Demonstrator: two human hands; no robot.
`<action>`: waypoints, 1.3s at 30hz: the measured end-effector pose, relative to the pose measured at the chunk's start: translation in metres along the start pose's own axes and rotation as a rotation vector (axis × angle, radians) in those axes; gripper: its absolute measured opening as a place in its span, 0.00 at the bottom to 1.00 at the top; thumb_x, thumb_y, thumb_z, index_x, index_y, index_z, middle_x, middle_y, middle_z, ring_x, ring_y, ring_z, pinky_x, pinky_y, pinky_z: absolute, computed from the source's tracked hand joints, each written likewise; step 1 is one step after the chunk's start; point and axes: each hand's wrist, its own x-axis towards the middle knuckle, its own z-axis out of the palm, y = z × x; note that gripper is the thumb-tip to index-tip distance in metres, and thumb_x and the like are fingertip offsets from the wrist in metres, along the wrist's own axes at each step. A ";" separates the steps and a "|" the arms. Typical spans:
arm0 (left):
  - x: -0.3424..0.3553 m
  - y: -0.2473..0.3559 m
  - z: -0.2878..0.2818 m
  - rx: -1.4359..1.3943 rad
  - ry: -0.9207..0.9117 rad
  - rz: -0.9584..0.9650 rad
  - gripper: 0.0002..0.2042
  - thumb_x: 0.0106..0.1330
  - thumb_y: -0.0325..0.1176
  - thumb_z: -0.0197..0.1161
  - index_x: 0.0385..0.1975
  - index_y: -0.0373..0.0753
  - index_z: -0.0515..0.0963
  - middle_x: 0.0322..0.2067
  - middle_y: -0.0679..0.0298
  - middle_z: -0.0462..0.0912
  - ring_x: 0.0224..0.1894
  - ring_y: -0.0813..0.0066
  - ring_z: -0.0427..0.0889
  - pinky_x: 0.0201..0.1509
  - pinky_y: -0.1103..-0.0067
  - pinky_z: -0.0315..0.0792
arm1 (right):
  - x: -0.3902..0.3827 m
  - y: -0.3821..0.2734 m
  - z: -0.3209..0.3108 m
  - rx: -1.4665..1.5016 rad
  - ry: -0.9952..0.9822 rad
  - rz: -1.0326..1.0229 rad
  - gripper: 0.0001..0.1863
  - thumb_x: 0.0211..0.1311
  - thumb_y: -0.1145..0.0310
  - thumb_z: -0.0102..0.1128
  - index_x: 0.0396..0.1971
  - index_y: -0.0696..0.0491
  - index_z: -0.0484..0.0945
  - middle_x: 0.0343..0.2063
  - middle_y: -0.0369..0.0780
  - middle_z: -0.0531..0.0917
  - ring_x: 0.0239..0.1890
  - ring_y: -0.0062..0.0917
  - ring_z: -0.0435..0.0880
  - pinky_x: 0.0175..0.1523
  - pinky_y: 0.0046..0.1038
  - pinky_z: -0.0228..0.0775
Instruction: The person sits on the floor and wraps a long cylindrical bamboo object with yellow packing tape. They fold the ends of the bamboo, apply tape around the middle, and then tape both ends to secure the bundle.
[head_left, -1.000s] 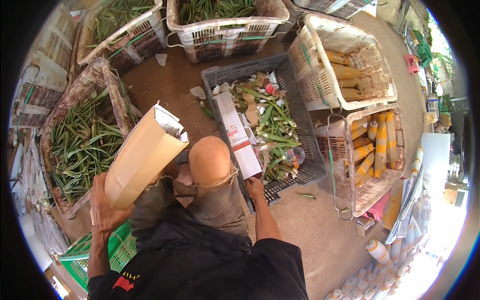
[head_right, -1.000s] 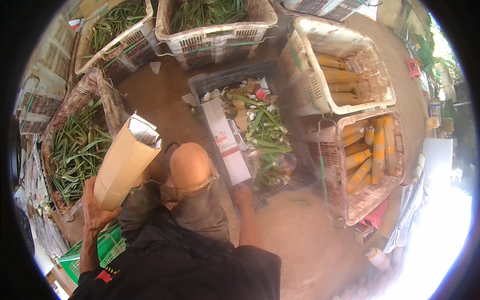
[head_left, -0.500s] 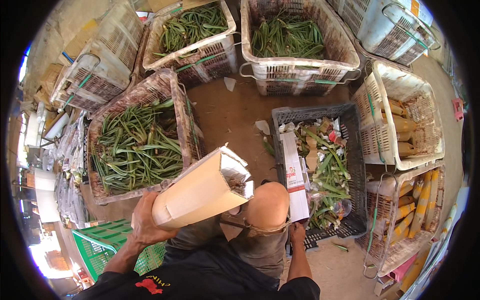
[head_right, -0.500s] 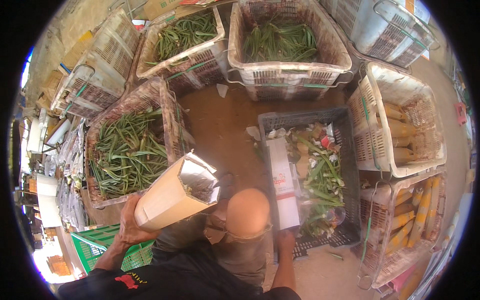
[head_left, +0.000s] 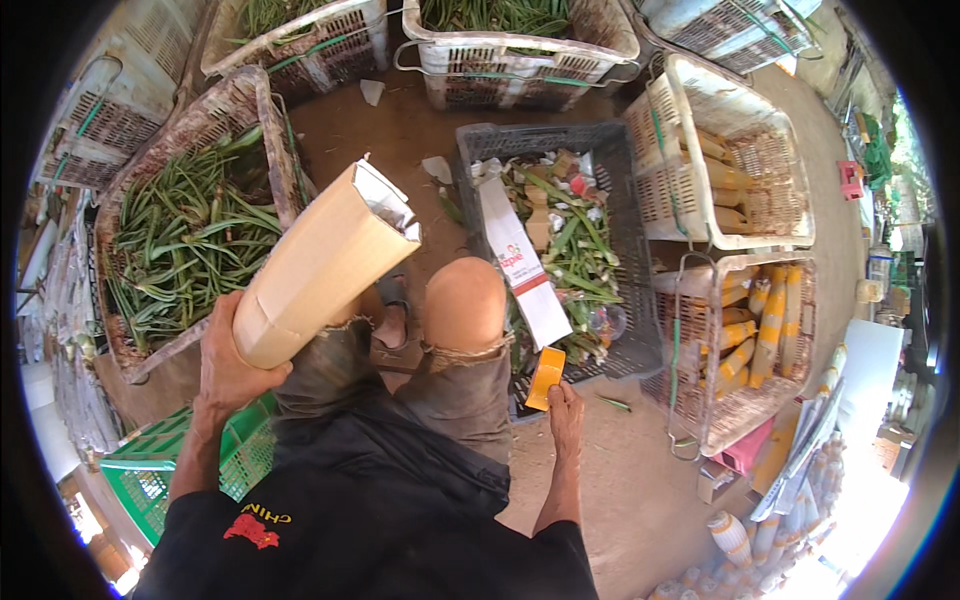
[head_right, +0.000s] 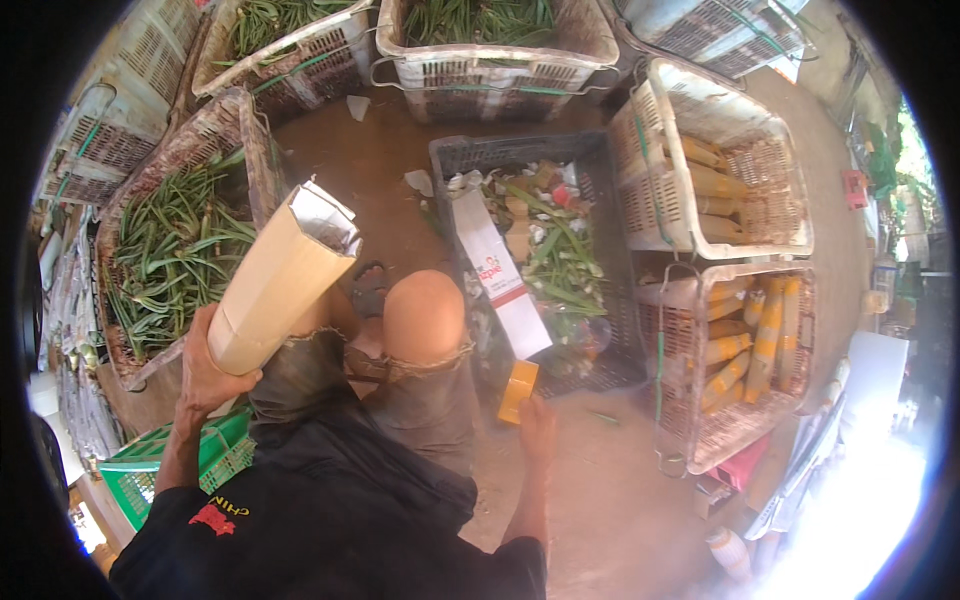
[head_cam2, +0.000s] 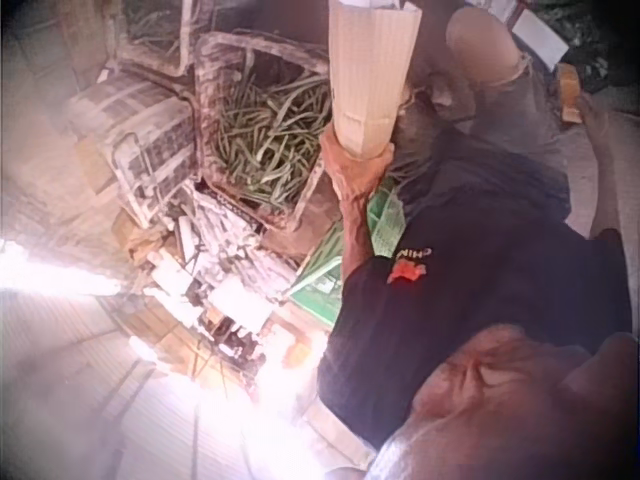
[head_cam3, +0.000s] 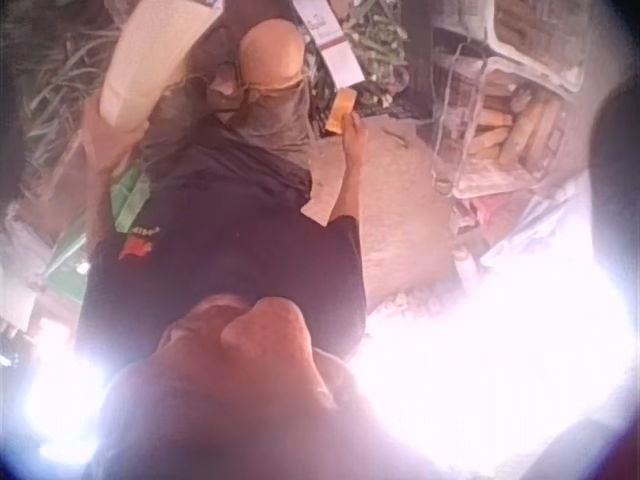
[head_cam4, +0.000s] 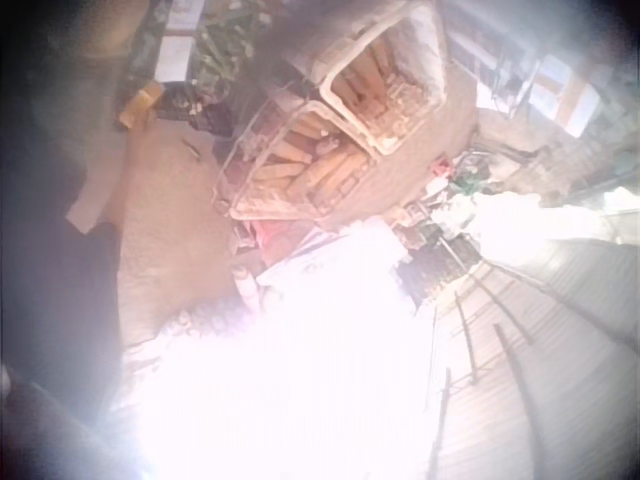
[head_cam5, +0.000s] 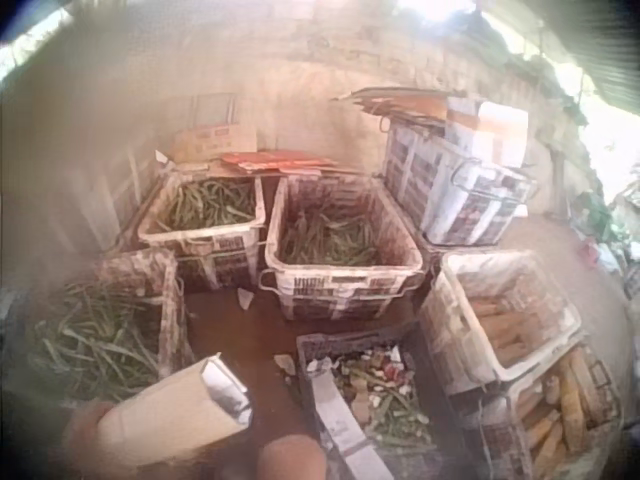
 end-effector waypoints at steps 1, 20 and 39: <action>0.002 -0.003 0.001 0.001 -0.008 0.009 0.44 0.34 0.31 0.82 0.59 0.34 0.71 0.47 0.53 0.79 0.51 0.54 0.81 0.59 0.65 0.76 | -0.007 0.007 -0.007 -0.008 0.036 0.015 0.17 0.77 0.58 0.57 0.37 0.57 0.84 0.26 0.30 0.78 0.30 0.18 0.73 0.37 0.26 0.65; -0.012 -0.033 0.010 -0.182 0.052 -0.085 0.45 0.35 0.37 0.84 0.60 0.35 0.72 0.51 0.53 0.80 0.54 0.54 0.82 0.61 0.66 0.76 | -0.040 -0.237 0.033 1.085 0.001 0.083 0.20 0.81 0.53 0.56 0.57 0.54 0.77 0.42 0.37 0.85 0.28 0.20 0.74 0.38 0.26 0.69; -0.013 -0.029 0.008 -0.212 0.037 -0.089 0.42 0.35 0.39 0.83 0.57 0.36 0.74 0.47 0.51 0.79 0.51 0.45 0.81 0.57 0.60 0.76 | -0.015 -0.253 0.085 1.618 -0.334 0.388 0.17 0.78 0.63 0.46 0.58 0.53 0.75 0.45 0.40 0.82 0.30 0.24 0.75 0.24 0.24 0.66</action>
